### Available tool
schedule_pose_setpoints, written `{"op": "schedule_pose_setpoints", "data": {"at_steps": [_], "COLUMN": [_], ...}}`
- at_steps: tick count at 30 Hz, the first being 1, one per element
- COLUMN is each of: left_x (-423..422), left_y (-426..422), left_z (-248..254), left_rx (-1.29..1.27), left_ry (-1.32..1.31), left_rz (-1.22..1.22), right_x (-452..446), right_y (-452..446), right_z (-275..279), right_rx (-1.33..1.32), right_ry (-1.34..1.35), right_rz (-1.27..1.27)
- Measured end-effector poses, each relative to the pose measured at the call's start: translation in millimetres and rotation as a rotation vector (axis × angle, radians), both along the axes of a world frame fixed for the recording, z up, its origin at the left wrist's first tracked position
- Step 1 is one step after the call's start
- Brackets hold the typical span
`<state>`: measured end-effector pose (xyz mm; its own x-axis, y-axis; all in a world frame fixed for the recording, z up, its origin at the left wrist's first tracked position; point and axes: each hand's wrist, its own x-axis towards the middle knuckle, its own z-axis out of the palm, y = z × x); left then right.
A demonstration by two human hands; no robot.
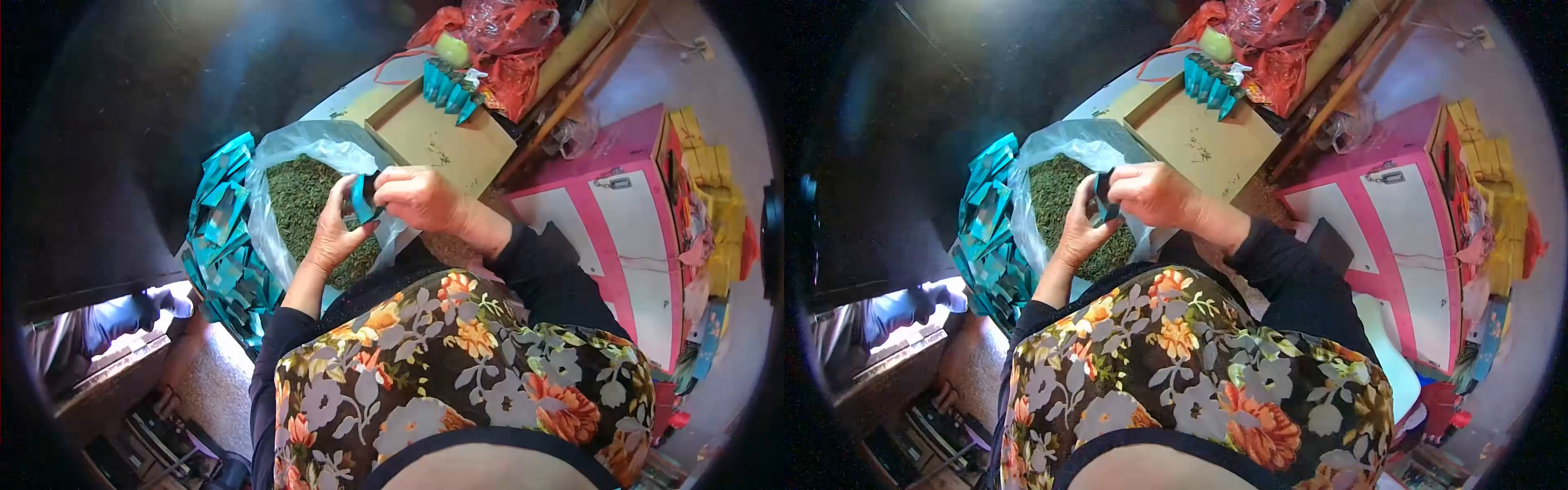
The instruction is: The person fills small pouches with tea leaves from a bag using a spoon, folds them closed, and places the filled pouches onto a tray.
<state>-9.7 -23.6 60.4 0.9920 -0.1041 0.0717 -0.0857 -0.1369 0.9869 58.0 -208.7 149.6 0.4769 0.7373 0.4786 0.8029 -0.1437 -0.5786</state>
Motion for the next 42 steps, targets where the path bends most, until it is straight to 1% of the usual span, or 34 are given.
{"op": "schedule_pose_setpoints", "data": {"at_steps": [2, 5, 7, 11, 13, 15, 16, 17, 19, 20, 23, 27, 30, 35, 39, 42], "left_x": [7, 9, 7, 0, -3, -5, -6, -8, -9, -9, -8, -8, -8, -8, -9, -9], "left_y": [-5, -9, -7, -6, -9, -10, -12, -13, -15, -16, -16, -14, -16, -17, -15, -15], "left_z": [5, 5, 8, 13, 9, 5, 2, -1, -3, -3, -4, -8, -9, -10, -15, -11], "left_rx": [0.095, 0.025, 0.054, 0.086, 0.095, 0.138, 0.125, 0.112, 0.125, 0.121, 0.124, 0.124, 0.137, 0.149, 0.143, 0.176], "left_ry": [-0.032, -0.006, -0.006, 0.045, 0.053, 0.062, 0.084, 0.107, 0.138, 0.160, 0.227, 0.265, 0.268, 0.289, 0.287, 0.286], "left_rz": [0.006, 0.065, 0.058, 0.057, 0.061, 0.049, 0.049, 0.049, 0.053, 0.055, 0.057, 0.020, 0.021, 0.016, 0.008, 0.009], "right_x": [6, 24, 40, 88, 108, 127, 138, 148, 161, 171, 185, 195, 200, 201, 196, 198], "right_y": [-19, -59, -89, -152, -172, -189, -193, -199, -205, -208, -208, -204, -203, -198, -192, -193], "right_z": [9, 16, 12, -54, -83, -112, -126, -139, -157, -168, -177, -189, -196, -197, -190, -192], "right_rx": [0.066, 0.029, -0.038, -0.059, -0.088, -0.212, -0.232, -0.235, -0.273, -0.279, -0.281, -0.336, -0.330, -0.315, -0.334, -0.344], "right_ry": [0.063, 0.029, 0.025, -0.009, 0.002, -0.051, -0.024, -0.016, -0.035, -0.038, -0.054, -0.050, -0.036, -0.020, 0.023, -0.041], "right_rz": [-0.100, -0.300, -0.474, -0.750, -0.793, -0.909, -0.957, -0.954, -1.054, -1.072, -1.044, -1.089, -1.068, -1.051, -1.084, -1.062]}}
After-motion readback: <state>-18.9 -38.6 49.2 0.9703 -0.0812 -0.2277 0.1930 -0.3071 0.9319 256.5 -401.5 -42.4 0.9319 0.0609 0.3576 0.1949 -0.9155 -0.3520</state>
